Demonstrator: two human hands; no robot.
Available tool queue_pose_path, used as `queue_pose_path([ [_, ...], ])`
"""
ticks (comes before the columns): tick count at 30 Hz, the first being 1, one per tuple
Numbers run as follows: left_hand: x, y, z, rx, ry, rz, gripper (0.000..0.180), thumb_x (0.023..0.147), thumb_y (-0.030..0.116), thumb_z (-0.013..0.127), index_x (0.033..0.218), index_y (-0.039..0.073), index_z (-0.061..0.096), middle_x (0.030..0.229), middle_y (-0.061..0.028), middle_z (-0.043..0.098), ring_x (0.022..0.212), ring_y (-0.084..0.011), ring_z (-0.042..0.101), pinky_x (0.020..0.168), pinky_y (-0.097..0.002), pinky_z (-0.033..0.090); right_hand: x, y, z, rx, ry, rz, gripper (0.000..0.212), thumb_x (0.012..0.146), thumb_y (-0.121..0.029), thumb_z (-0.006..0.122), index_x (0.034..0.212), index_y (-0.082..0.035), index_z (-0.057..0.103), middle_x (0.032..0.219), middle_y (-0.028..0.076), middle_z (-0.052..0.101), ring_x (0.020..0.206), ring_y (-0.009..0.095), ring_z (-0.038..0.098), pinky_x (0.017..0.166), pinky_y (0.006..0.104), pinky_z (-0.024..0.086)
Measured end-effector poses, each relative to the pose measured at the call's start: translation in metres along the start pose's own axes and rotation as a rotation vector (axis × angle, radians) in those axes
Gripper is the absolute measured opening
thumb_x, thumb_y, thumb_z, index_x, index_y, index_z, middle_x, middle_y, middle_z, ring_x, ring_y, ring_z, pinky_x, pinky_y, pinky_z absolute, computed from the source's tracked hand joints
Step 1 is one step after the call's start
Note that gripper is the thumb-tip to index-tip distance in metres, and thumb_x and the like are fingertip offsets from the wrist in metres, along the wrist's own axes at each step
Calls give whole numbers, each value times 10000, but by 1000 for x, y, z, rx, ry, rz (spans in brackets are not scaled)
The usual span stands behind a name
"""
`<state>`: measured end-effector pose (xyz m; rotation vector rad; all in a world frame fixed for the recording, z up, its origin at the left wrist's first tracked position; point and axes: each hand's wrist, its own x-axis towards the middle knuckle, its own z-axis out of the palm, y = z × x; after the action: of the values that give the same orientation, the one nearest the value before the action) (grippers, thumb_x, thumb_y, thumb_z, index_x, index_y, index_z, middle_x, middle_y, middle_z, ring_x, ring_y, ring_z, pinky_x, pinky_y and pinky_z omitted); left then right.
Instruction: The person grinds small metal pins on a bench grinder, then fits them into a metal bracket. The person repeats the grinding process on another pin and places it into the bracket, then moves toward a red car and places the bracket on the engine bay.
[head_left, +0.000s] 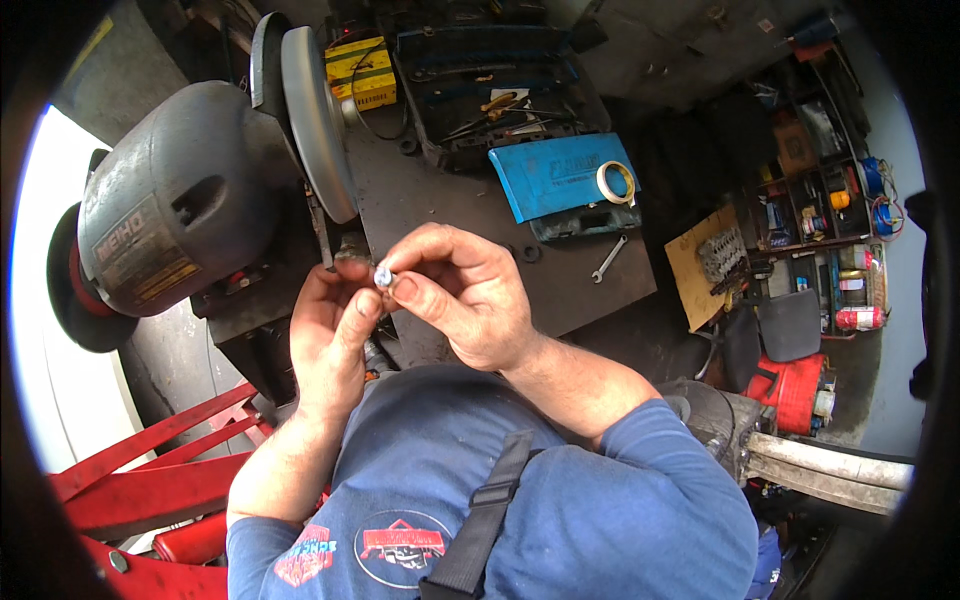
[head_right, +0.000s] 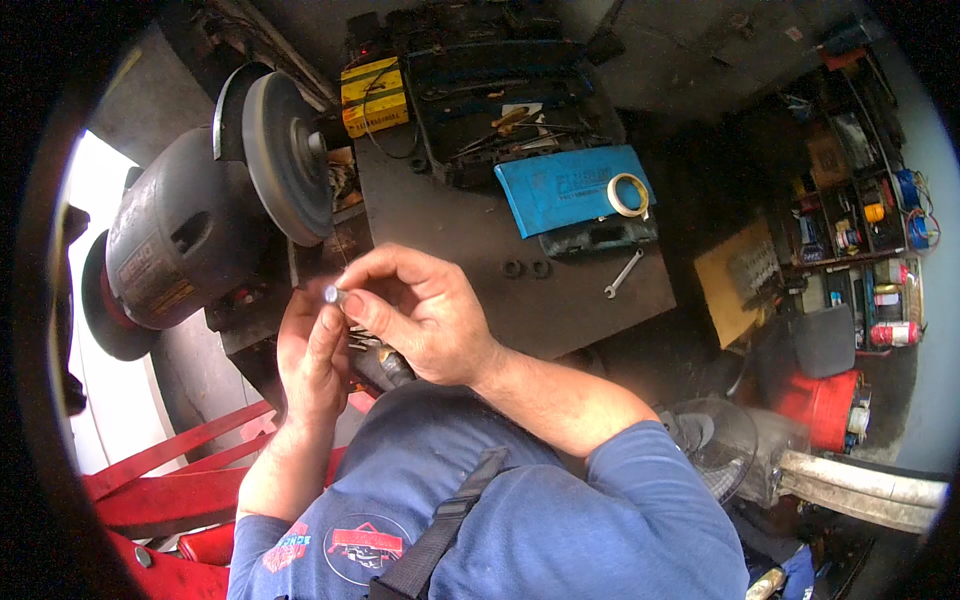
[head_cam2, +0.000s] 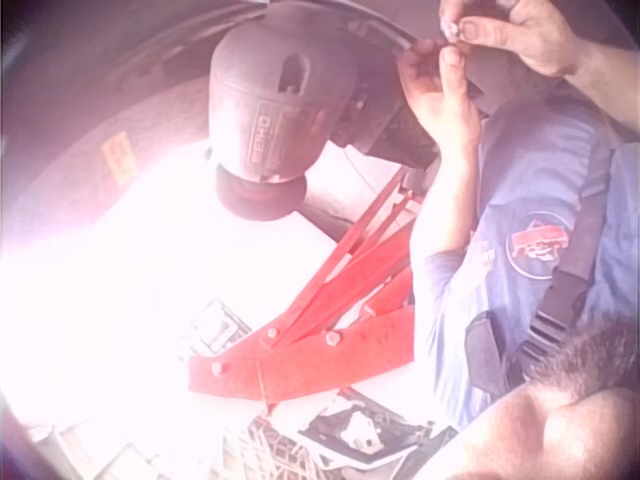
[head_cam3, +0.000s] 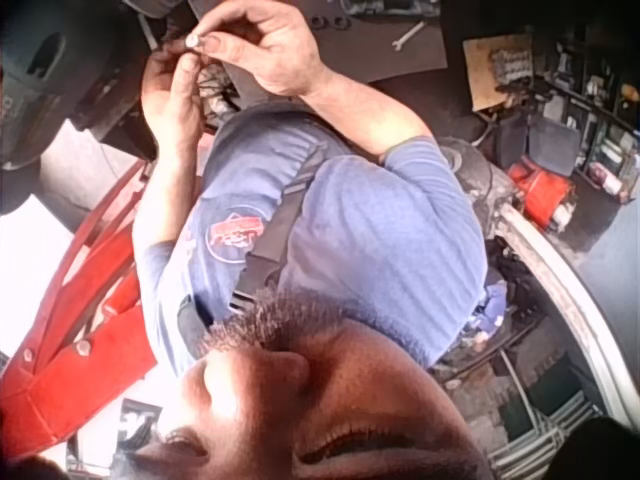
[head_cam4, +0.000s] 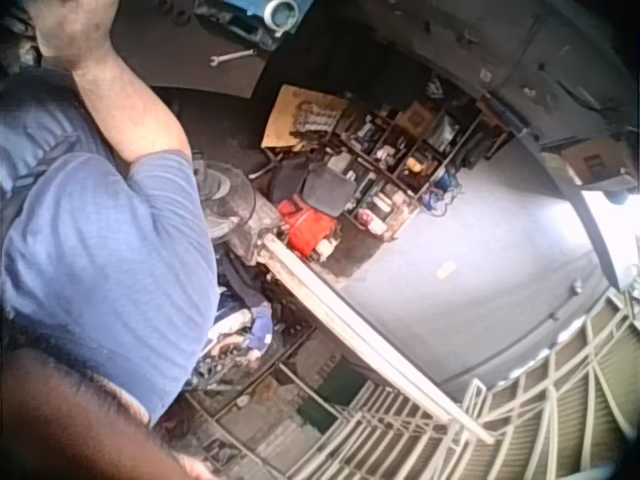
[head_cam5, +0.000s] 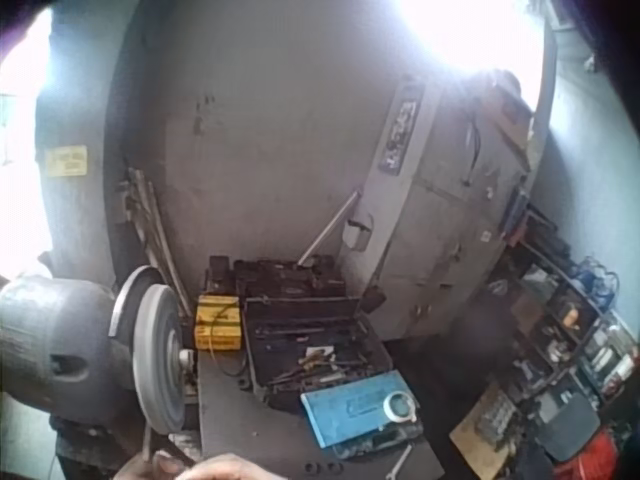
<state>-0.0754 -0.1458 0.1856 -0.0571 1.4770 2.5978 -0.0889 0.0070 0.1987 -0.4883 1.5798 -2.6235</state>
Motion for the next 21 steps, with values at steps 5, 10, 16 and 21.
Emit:
queue_pose_path([
  [5,-18,17,3,288,-182,266,356,829,99,750,1102,-8,547,1025,-49,539,893,-110,529,802,-238,453,-14,-17,-5,-180,-10,-17,134,890,-7,650,1020,7,621,962,77,613,869,107,611,752,228,507],
  [10,-19,32,9,617,-224,468,356,796,71,766,1117,-13,641,963,-97,639,822,-151,615,766,-268,498,-17,-29,-6,-480,-44,-144,170,803,27,696,963,-8,650,929,80,629,839,157,635,736,263,526],
  [16,-15,28,12,653,-179,527,221,809,-32,715,1027,-12,679,967,-131,699,877,-180,676,767,-284,538,-18,-37,-2,-784,-21,-388,208,737,29,748,919,-24,663,862,91,633,763,195,618,652,291,504],
  [21,-22,23,14,252,-93,183,184,840,-53,681,1020,-24,653,1000,-143,692,905,-171,674,792,-266,547,-20,-36,3,-879,-14,-460,230,712,25,772,914,-29,676,845,92,637,734,184,617,625,291,506],
])
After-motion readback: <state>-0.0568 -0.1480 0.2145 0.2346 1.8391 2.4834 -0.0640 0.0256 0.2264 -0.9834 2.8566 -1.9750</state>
